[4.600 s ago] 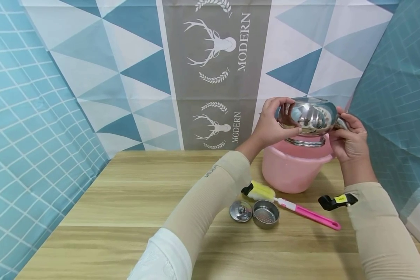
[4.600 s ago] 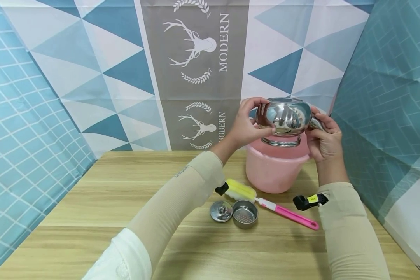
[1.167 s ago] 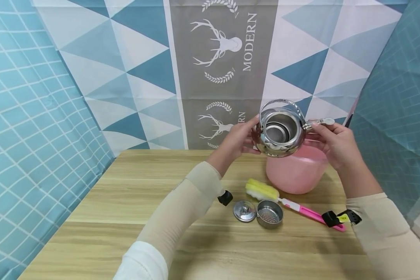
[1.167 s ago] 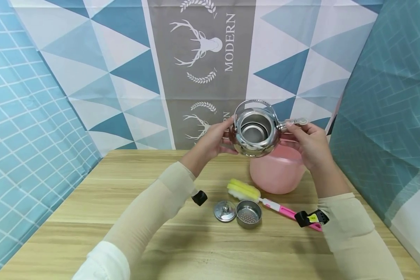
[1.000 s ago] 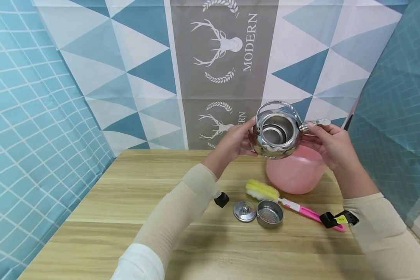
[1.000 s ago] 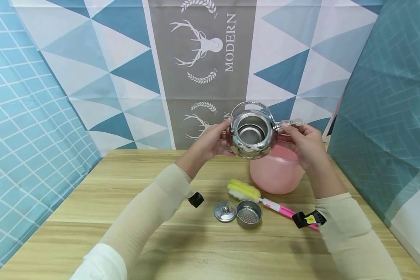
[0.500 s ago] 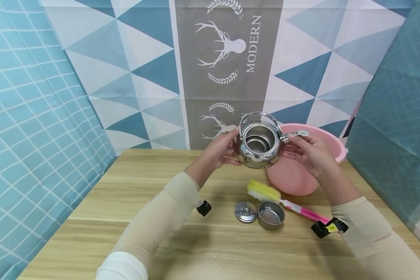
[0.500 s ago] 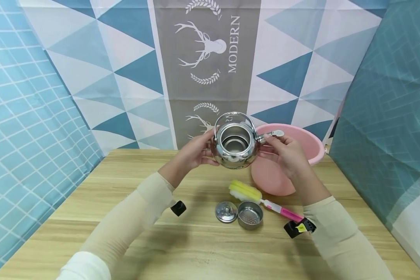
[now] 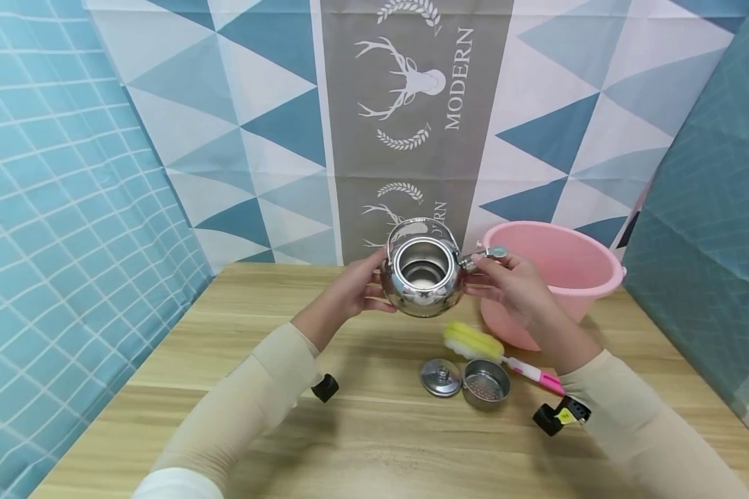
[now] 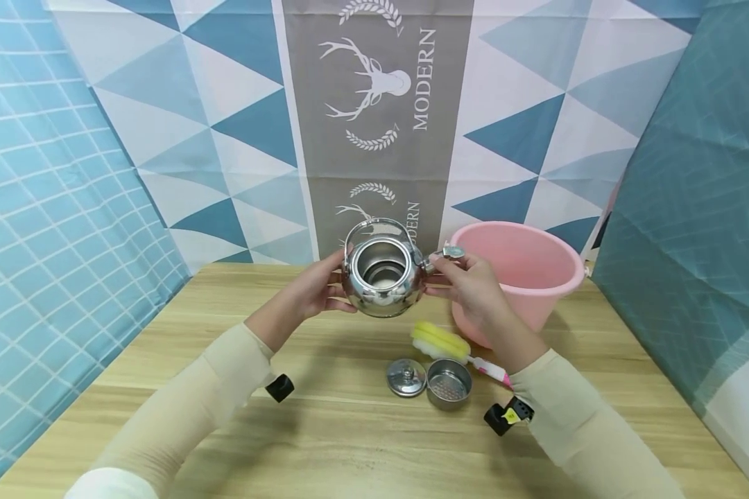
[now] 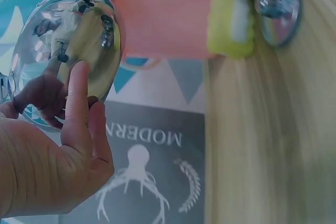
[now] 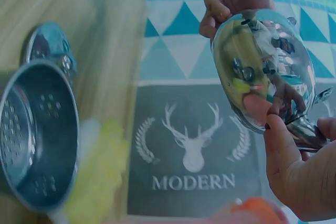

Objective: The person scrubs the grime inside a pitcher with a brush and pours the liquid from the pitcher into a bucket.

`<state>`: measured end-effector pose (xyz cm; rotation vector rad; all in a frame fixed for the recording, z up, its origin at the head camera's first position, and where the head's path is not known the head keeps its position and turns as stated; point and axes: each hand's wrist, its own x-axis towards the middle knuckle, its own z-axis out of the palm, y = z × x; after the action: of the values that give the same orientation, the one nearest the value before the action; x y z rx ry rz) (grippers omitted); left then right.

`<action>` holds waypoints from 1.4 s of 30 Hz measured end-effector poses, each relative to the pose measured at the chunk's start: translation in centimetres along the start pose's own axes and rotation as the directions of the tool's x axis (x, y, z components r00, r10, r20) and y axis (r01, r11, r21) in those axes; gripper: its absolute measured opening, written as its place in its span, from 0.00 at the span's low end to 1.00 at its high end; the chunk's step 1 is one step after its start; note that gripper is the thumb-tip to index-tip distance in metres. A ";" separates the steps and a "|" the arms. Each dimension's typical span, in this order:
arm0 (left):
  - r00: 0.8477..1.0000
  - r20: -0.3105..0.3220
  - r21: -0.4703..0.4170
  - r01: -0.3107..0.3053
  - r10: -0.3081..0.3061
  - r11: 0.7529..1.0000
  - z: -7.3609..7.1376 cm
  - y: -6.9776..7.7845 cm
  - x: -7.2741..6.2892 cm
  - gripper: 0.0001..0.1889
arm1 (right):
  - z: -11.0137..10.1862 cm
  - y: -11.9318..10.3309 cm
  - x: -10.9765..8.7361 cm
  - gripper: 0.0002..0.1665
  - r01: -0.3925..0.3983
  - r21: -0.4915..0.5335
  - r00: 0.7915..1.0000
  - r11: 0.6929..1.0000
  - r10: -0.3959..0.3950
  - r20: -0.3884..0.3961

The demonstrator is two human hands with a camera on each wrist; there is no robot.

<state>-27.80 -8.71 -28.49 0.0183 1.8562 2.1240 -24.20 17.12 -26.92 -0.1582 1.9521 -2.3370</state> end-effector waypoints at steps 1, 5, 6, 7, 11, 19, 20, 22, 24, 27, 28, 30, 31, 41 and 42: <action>1.000 -0.005 0.001 0.005 -0.005 1.000 -0.3 -0.1 -0.1 0.30 | 0.3 0.3 0.1 0.13 -0.002 -0.003 1.000 1.000 0.002 -0.003; 1.000 -0.020 -0.001 0.023 -0.023 1.000 -1.4 -0.8 -0.4 0.35 | 1.1 1.7 0.8 0.11 0.001 0.000 1.000 1.000 -0.001 0.009; 0.999 -0.022 -0.005 0.030 -0.031 1.000 -1.7 -1.0 -0.4 0.36 | 1.3 2.0 0.9 0.10 0.005 0.000 1.000 1.000 -0.005 0.013; 0.999 -0.025 -0.010 0.037 -0.037 0.999 -1.9 -1.2 -0.4 0.36 | 1.4 2.4 1.0 0.09 0.010 0.006 1.000 1.000 -0.010 0.019; 0.998 -0.026 -0.033 0.054 -0.055 0.998 -2.9 -2.3 -0.5 0.38 | 1.8 3.6 1.5 0.04 0.023 0.018 0.999 1.000 -0.024 0.037; 0.995 0.005 -0.091 0.099 -0.099 0.991 -4.8 -4.7 -0.3 0.36 | 2.5 5.8 2.3 0.05 -0.045 0.013 0.997 0.999 0.044 0.068; 0.995 0.007 -0.094 0.102 -0.102 0.990 -4.9 -4.9 -0.3 0.36 | 2.6 6.0 2.4 0.05 -0.055 0.013 0.996 0.998 0.054 0.068; 0.995 0.004 -0.096 0.104 -0.104 0.990 -5.2 -5.2 -0.2 0.35 | 2.8 6.5 2.7 0.05 -0.078 0.015 0.995 0.997 0.077 0.063; 0.994 -0.003 -0.083 0.111 -0.111 0.990 -5.4 -5.3 -0.1 0.35 | 3.0 7.0 3.0 0.06 -0.102 0.014 0.993 0.995 0.101 0.061; 0.992 -0.023 -0.046 0.125 -0.127 0.991 -5.7 -5.7 0.1 0.36 | 3.3 7.8 3.3 0.07 -0.136 -0.004 0.989 0.991 0.136 0.057; 0.990 -0.033 -0.035 0.134 -0.135 0.990 -5.8 -5.9 0.1 0.36 | 3.5 8.0 3.4 0.08 -0.142 -0.012 0.988 0.990 0.143 0.060; 0.987 -0.056 -0.024 0.148 -0.150 0.989 -6.1 -6.2 0.2 0.36 | 3.8 8.5 3.5 0.09 -0.150 -0.028 0.986 0.988 0.152 0.073; 0.986 -0.067 -0.021 0.153 -0.154 0.988 -6.3 -6.3 0.2 0.35 | 4.0 8.7 3.5 0.10 -0.152 -0.038 0.985 0.988 0.154 0.074; 0.975 -0.150 0.016 0.171 -0.166 0.985 -7.6 -7.6 0.7 0.26 | 5.3 10.1 4.0 0.14 -0.180 -0.070 0.978 0.981 0.187 0.095; 0.973 -0.156 0.020 0.173 -0.168 0.985 -7.7 -7.7 0.8 0.27 | 5.5 10.2 4.1 0.15 -0.189 -0.075 0.976 0.979 0.196 0.096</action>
<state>-28.47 -15.17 -37.31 -0.2952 1.9023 2.0267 -27.44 9.40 -35.89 -0.0877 1.9032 -2.1035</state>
